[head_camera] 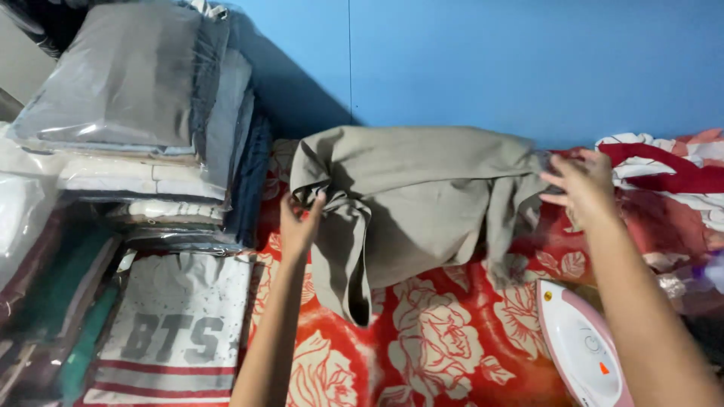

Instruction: The person irons a gray long-sleeved shirt on a floral-patterned bed. They repeatedly spray the fabric with water from a bottle and use a pink iron to smooth the sleeves and body of the shirt.

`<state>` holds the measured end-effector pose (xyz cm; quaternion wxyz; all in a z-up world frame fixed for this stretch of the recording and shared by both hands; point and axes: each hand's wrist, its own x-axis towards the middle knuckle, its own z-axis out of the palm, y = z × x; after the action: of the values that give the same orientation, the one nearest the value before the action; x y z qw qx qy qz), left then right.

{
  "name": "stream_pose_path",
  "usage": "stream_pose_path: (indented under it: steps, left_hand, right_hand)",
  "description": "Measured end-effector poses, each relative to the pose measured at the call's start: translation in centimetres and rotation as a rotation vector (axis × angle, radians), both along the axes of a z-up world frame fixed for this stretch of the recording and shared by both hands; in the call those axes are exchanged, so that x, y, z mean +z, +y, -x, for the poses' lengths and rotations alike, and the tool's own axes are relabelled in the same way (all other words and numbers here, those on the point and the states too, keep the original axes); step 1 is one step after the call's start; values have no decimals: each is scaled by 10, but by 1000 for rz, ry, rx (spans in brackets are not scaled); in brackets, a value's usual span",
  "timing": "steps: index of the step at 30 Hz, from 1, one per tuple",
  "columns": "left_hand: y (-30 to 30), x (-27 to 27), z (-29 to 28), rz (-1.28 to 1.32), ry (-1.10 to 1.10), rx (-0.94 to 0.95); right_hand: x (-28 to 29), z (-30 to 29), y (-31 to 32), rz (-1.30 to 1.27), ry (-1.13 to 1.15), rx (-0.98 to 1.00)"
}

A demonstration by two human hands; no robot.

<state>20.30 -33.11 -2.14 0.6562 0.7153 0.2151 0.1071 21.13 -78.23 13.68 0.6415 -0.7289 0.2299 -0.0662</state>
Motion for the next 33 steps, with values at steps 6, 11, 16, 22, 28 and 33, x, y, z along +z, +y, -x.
stream_pose_path:
  steps: [6, 11, 16, 22, 28, 33]
  left_hand:
    - [-32, -51, 90, -403, 236, -348]
    - [-29, -166, 98, -846, 92, -328]
    - [-45, -169, 140, -381, -263, -141]
    - [-127, -117, 241, -98, -279, -584]
    - [-120, -117, 242, 760, 297, -92]
    - [-112, -93, 181, -532, -71, -68]
  right_hand:
    - [-193, 72, 40, 224, 139, 165]
    - [-241, 139, 139, 343, 552, 391]
    - [-303, 147, 175, 13, 138, 236]
    - [-160, 166, 191, -28, 495, 902]
    - [-183, 201, 131, 209, -65, 616]
    - [-111, 257, 108, 129, 31, 647]
